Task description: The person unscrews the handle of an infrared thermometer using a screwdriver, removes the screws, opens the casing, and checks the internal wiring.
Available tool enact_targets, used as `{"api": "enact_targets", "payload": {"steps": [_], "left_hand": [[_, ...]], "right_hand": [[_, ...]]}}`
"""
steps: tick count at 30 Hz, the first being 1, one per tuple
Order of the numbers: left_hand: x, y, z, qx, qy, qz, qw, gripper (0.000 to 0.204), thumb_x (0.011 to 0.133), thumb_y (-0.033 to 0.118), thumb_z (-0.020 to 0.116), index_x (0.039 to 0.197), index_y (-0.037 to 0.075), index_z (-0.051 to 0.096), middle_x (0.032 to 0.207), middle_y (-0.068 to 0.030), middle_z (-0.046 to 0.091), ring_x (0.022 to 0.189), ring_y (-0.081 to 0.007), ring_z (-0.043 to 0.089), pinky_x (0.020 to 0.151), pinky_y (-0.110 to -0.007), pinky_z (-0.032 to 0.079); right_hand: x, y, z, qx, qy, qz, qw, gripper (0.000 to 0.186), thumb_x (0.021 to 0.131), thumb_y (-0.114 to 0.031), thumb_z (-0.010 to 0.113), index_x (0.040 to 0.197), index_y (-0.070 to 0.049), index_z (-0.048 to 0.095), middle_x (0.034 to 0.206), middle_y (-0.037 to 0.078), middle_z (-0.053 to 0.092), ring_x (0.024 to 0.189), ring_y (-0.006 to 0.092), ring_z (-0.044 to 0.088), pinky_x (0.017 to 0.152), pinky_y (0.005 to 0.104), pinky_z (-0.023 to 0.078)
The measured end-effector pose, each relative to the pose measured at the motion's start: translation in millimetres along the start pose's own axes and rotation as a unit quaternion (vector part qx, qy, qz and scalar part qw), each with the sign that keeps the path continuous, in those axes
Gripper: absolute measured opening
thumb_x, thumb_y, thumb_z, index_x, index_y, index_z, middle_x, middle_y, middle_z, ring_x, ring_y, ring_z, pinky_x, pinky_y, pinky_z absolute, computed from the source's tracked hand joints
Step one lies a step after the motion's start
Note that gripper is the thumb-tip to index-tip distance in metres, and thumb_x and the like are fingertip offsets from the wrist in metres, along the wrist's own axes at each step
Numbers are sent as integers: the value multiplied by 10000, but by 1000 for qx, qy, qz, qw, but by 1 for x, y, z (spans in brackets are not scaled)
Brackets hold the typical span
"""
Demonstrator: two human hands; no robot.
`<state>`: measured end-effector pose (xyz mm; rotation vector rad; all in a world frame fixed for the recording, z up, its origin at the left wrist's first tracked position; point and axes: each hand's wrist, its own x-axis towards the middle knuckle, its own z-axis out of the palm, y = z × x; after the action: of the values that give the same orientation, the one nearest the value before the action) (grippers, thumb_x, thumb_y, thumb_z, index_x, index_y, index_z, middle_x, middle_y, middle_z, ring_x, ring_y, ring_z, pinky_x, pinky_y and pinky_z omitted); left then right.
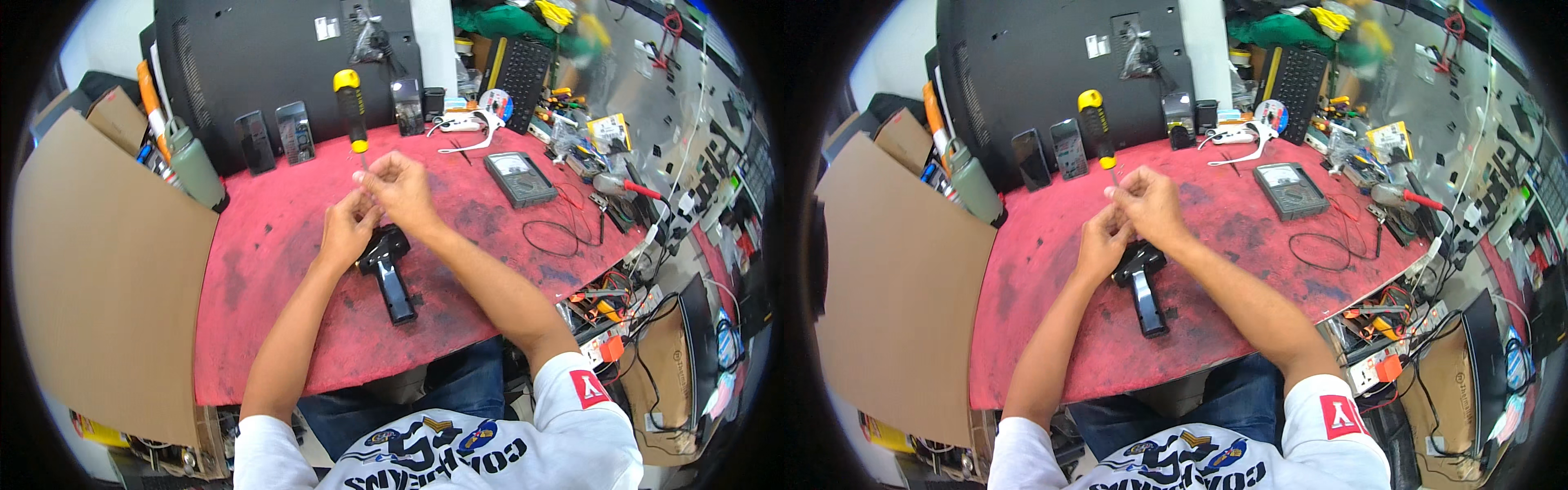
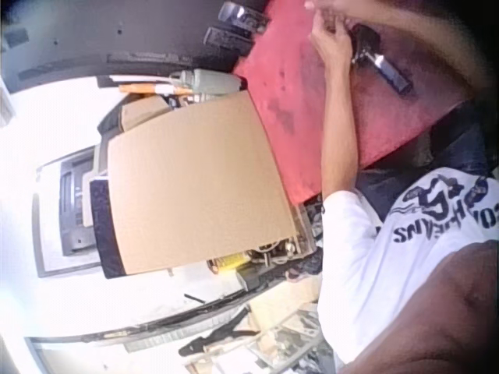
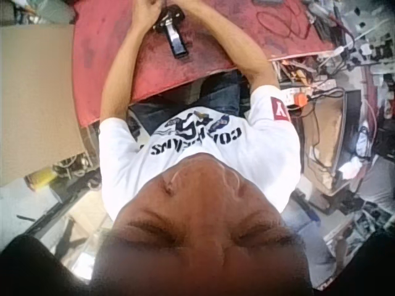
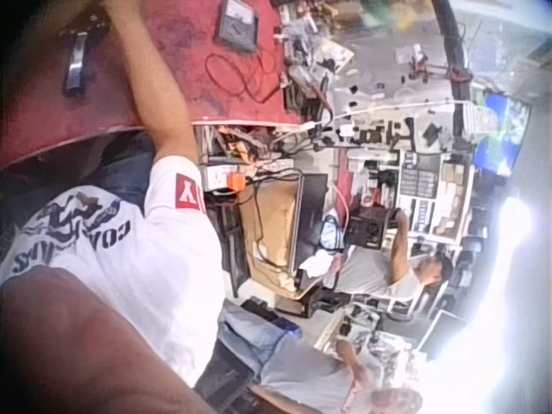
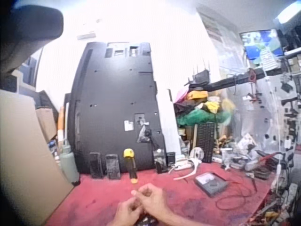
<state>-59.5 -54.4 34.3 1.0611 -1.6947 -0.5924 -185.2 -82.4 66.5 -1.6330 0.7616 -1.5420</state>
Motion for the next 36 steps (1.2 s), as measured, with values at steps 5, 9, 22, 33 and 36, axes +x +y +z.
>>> {"api": "enact_targets", "payload": {"steps": [5,9,22,33,36], "left_hand": [[-1,4,-1,81,-28,50,995,144,813,110,673,870,-22,657,631,-124,618,587,-180,613,587,-345,473],[-4,11,-3,77,-16,0,997,151,805,124,684,813,-23,652,602,-123,599,557,-177,574,585,-354,466],[-15,1,-22,65,-211,-55,974,874,657,523,793,1228,-76,511,1083,-236,620,1033,-326,604,916,-417,452],[-14,-3,-19,57,-203,-65,975,880,640,500,809,1233,-80,518,1095,-242,626,1028,-325,614,916,-405,464],[-15,0,-20,55,-189,-60,978,795,678,439,808,1212,-83,533,1038,-206,651,998,-283,624,900,-385,474]], "right_hand": [[-12,-10,-2,54,15,18,998,156,854,-106,693,899,-18,573,703,33,635,607,54,576,467,208,448],[-15,-4,-3,2,42,5,999,125,878,-107,660,895,-8,586,744,42,655,645,63,600,503,206,466],[-15,-4,-7,31,23,12,999,156,897,-128,641,942,20,616,803,78,684,685,100,649,537,226,493],[-10,-13,-9,33,33,-28,998,207,946,-161,576,1023,22,633,865,87,691,724,112,654,579,228,490],[-8,-22,-12,43,42,-41,997,213,954,-167,563,1022,23,631,870,93,689,735,119,657,583,230,490]]}}
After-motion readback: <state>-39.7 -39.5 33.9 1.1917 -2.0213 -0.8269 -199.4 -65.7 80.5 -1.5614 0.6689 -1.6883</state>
